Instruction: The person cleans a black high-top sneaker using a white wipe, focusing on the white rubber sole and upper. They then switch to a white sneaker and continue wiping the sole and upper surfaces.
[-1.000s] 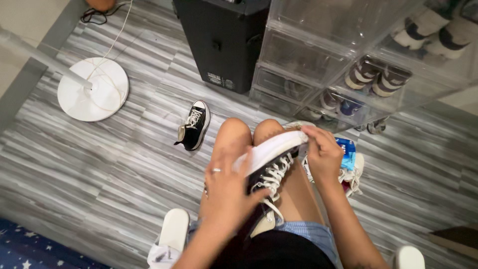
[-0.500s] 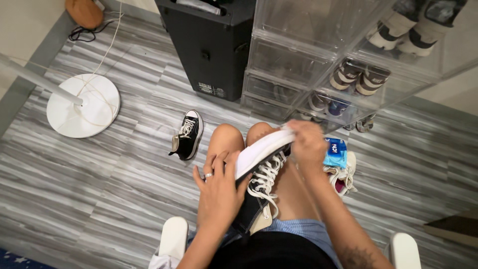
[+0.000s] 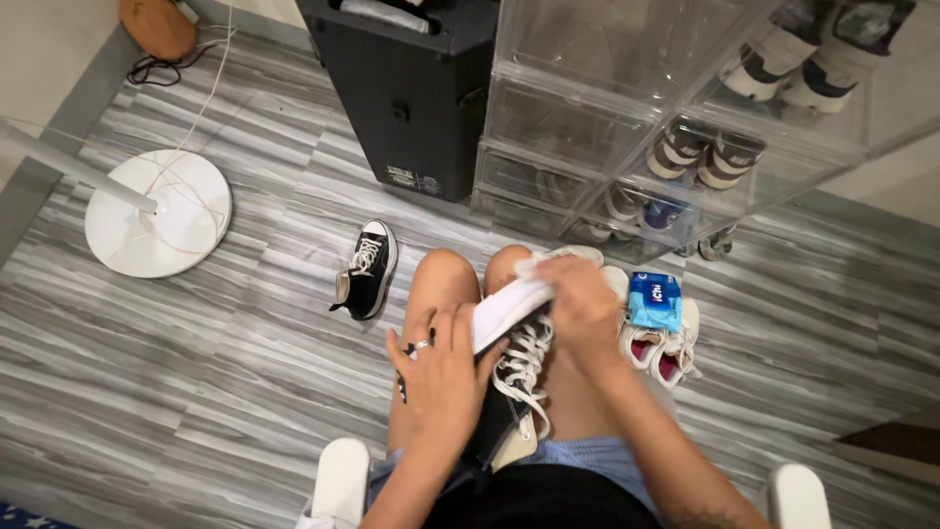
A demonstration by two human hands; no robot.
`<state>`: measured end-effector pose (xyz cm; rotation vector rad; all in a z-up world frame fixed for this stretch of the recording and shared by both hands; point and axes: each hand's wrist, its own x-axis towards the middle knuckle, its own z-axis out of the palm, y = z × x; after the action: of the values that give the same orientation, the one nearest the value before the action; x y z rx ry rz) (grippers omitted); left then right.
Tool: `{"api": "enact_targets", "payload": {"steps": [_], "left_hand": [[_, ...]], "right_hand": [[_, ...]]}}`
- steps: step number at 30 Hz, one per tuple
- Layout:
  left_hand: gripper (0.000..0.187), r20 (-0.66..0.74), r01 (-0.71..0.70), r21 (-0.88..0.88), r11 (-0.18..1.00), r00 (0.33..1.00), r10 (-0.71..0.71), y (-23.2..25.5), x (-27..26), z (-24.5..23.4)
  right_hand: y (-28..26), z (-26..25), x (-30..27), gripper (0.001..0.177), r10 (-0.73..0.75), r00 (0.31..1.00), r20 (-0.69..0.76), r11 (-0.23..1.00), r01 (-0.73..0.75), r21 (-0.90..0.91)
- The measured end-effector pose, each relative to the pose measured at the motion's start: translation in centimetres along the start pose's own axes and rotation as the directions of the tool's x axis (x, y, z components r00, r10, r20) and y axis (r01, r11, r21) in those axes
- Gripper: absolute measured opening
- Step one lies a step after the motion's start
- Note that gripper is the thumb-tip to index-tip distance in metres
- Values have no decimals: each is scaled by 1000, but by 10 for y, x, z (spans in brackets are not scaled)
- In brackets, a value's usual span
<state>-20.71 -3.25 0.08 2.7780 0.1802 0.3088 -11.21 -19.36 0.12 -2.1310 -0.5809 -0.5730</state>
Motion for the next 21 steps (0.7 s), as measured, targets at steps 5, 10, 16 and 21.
{"api": "enact_targets", "payload": {"steps": [5, 10, 16, 21], "left_hand": [[62, 0, -8, 4, 1000, 1000, 8, -1, 1, 2], [64, -2, -10, 7, 1000, 1000, 10, -3, 4, 0], [62, -23, 11, -45, 999, 1000, -12, 0, 3, -6], [64, -32, -18, -50, 999, 999, 16, 3, -1, -5]], "right_hand": [[-6, 14, -18, 32, -166, 986, -11, 986, 165, -26], [-19, 25, -23, 37, -275, 932, 236, 957, 241, 165], [34, -11, 0, 30, 34, 997, 72, 999, -35, 24], [40, -35, -5, 25, 530, 844, 85, 808, -533, 250]]}}
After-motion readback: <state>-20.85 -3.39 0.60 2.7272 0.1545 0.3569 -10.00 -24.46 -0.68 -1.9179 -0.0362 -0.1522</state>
